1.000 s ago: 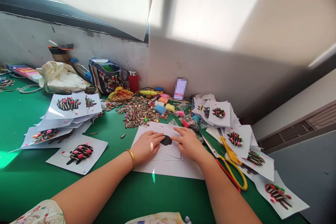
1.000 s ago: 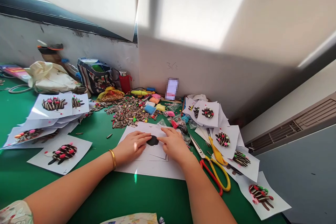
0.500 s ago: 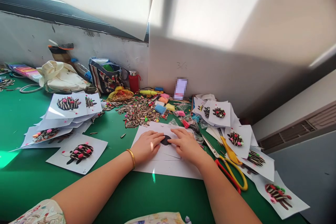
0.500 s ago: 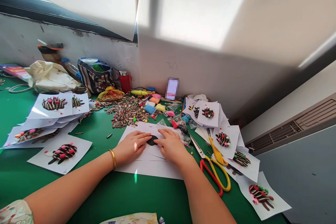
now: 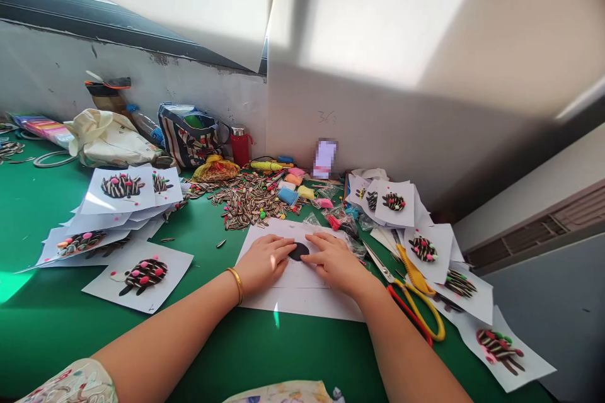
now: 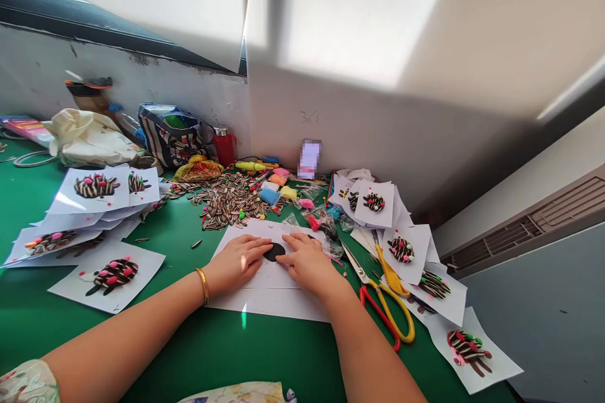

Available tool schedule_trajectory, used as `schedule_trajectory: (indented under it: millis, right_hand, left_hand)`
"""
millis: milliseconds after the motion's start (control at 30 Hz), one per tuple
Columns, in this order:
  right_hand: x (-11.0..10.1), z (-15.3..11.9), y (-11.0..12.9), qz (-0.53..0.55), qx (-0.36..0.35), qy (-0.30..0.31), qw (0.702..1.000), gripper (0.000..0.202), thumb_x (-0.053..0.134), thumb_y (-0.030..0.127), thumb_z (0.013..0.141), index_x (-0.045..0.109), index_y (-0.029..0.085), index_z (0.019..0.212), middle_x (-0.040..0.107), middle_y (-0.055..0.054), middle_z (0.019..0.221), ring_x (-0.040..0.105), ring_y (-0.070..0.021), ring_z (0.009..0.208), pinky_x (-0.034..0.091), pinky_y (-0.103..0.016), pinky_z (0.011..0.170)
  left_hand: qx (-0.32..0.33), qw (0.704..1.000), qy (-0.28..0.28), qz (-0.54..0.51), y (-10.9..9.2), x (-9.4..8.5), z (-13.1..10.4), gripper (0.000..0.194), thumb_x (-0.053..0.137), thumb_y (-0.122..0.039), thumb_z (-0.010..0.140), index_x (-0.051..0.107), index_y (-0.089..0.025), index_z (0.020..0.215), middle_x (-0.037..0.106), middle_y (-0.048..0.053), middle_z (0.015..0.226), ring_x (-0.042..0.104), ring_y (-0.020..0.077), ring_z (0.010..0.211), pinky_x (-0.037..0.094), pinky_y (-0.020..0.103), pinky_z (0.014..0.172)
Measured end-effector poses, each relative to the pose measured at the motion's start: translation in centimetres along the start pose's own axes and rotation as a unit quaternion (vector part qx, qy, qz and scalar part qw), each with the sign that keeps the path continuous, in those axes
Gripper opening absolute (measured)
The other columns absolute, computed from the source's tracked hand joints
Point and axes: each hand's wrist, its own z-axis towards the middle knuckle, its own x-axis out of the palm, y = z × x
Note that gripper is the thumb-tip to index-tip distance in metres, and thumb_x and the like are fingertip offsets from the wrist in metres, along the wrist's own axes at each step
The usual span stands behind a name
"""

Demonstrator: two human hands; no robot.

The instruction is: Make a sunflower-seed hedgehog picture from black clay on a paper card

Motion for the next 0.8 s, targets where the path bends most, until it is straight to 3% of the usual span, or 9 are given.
schedule_trajectory:
  millis: [600,800]
  right_hand:
    - [0.5,0.2,0.6,-0.005,-0.031,-0.02,0.999,0.037,0.055,0.019,0.089,0.07,0.039,0.116,0.043,0.0,0.151,0.035,-0.0266,0.138,0.03,-0.052,0.11]
    - [1.0,0.4,0.5,0.0,-0.025,-0.033,0.999,0.042,0.055,0.016,0.087,0.068,0.041,0.119,0.041,0.001,0.152,0.033,-0.0256,0.14,0.028,-0.051,0.112]
  left_hand:
    - [-0.004,1.0,-0.009,-0.013,0.2,0.2,0.0,0.042,0.052,-0.023,0.09,0.059,-0.023,0.131,0.062,0.007,0.133,0.055,0.0267,0.118,0.042,0.047,0.104]
    - [-0.008,1.0,-0.003,-0.026,0.2,0.1,0.0,0.047,0.052,-0.022,0.089,0.053,-0.021,0.136,0.062,0.008,0.133,0.055,0.0264,0.119,0.042,0.047,0.105]
